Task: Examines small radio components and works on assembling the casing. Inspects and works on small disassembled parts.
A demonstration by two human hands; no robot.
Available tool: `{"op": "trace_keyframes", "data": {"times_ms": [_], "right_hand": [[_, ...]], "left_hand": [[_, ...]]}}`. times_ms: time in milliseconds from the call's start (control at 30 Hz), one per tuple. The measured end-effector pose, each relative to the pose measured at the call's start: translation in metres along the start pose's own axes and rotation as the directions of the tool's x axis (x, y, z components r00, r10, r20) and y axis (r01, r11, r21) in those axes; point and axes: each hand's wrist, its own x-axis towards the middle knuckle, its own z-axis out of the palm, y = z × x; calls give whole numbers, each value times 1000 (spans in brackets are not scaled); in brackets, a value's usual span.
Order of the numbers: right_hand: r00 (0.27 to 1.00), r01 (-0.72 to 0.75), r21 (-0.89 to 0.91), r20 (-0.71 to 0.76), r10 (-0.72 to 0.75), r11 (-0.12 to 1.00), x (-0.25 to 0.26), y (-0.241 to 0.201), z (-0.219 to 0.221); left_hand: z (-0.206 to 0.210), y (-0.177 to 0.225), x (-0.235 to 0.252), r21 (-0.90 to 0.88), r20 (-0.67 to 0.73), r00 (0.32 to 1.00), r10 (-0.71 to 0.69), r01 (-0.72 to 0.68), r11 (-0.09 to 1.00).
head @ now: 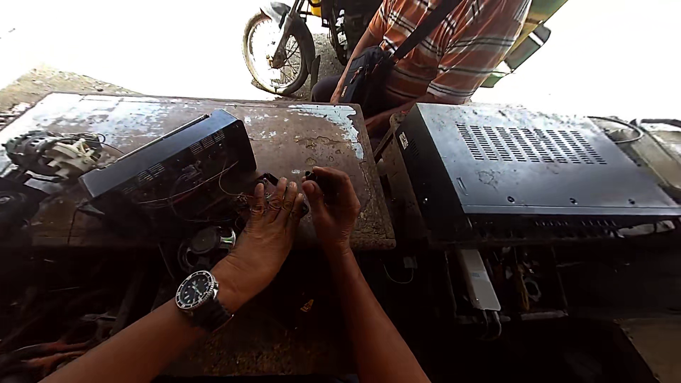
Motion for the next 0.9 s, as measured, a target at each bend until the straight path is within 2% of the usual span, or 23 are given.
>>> {"op": "trace_keyframes", "data": {"times_ms": [167,300,400,600,700,800,833,900], "right_hand": [[972,-234,252,36,233,939,-4,-29,7],[857,-467,496,52,513,732,-19,-59,2],[756,-544,627,79,649,557,-31,-78,-15],[662,-590,682,102,742,433,-62,-100,-55],[622,-599,696,94,778,395,-77,-110,-64],[585,-606,701,73,808,376,-90,-118,-69],[579,-604,703,62,813,376,-94,-120,-70],[565,-593,703,17,825,392,-99,-126,-72]], "left_hand": [[2,-3,2,-82,36,998,47,-44,996],[-10,-10,8,-172,203,975,86,-51,984],[-11,-16,7,-209,218,969,119,-73,975],[-20,-26,8,-267,219,965,142,-81,960],[-33,-27,9,-276,170,975,141,-90,957],[-50,-5,5,-443,-23,994,103,-102,890],[-53,9,2,-546,-95,994,57,-100,832],[-52,39,-4,-766,-167,984,-56,-94,636]]}}
